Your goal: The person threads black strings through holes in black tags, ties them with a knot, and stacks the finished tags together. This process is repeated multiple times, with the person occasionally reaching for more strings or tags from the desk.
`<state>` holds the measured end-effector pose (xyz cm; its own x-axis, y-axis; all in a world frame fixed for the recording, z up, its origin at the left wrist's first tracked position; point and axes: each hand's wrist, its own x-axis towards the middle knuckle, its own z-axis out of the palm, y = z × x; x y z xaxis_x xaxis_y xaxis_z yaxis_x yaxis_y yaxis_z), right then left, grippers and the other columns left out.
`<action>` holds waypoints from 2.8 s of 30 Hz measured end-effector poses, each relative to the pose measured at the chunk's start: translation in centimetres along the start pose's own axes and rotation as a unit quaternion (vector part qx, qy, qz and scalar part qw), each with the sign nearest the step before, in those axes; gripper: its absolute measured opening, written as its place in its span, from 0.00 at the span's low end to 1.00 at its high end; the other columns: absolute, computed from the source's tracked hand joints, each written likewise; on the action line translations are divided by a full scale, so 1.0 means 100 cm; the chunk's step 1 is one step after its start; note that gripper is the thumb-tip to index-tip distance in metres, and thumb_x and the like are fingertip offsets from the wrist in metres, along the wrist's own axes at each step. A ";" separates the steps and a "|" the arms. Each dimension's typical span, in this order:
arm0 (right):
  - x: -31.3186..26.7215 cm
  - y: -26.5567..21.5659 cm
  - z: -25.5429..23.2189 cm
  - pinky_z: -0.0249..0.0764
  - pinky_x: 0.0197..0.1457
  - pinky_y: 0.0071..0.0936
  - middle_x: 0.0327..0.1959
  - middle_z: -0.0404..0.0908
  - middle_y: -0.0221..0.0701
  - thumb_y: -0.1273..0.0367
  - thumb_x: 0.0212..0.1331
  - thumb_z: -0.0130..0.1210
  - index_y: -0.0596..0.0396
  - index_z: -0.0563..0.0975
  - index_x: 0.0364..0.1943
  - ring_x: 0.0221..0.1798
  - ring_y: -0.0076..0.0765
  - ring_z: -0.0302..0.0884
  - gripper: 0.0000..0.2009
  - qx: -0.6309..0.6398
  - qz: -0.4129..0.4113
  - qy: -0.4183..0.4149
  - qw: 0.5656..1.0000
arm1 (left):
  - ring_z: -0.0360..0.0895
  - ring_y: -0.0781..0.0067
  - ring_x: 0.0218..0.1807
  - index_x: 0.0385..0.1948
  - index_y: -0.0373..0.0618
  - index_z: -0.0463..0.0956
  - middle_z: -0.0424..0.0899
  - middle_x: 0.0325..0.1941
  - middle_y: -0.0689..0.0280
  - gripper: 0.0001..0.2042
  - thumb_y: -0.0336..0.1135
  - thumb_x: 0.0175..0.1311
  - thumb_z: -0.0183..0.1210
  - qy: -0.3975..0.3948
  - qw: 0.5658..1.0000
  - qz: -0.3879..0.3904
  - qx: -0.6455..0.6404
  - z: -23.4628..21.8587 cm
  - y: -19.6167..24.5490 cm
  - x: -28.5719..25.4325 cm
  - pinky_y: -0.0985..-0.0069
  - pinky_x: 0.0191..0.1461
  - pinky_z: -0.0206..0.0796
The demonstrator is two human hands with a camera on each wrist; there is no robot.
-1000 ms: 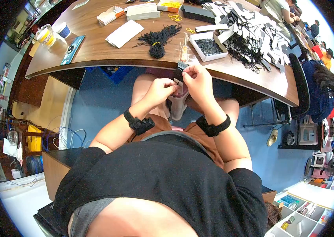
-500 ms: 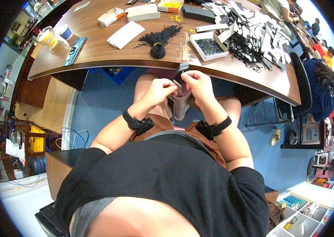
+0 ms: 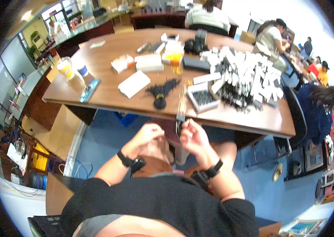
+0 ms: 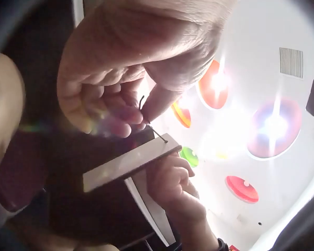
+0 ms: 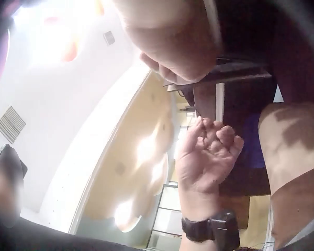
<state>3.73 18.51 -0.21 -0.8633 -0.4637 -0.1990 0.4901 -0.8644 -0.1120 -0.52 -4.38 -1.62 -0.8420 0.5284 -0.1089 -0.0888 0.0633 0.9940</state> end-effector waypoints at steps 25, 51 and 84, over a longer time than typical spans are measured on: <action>-0.039 0.009 0.091 0.53 0.21 0.12 0.20 0.72 0.24 0.69 0.66 0.46 0.59 0.76 0.36 0.16 0.14 0.54 0.09 -0.462 -0.046 -0.062 0.883 | 0.73 0.78 0.42 0.49 0.40 0.69 0.76 0.38 0.71 0.19 0.32 0.57 0.62 -0.179 0.969 0.110 -0.128 0.049 0.044 -0.008 0.80 0.47 0.65; -0.011 -0.179 0.106 0.56 0.33 0.22 0.28 0.67 0.24 0.57 0.55 0.59 0.55 0.73 0.51 0.31 0.19 0.56 0.23 -0.552 -0.520 0.328 0.563 | 0.70 0.52 0.50 0.33 0.41 0.79 0.75 0.46 0.54 0.15 0.42 0.49 0.63 0.357 0.702 0.129 0.603 -0.114 0.073 0.064 0.61 0.49 0.68; 0.007 0.021 -0.020 0.64 0.23 0.20 0.16 0.75 0.28 0.64 0.59 0.56 0.61 0.79 0.29 0.20 0.17 0.67 0.12 -0.717 -0.228 0.209 0.625 | 0.77 0.57 0.28 0.25 0.37 0.78 0.79 0.25 0.55 0.08 0.33 0.54 0.58 0.133 0.940 0.231 0.213 0.049 -0.006 0.022 0.69 0.34 0.68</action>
<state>4.41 16.80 -2.54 -0.9926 0.1173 -0.0320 0.0677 0.3142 -0.9469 0.28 0.95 -2.51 -0.8469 0.3561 0.3948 0.4919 0.2430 0.8360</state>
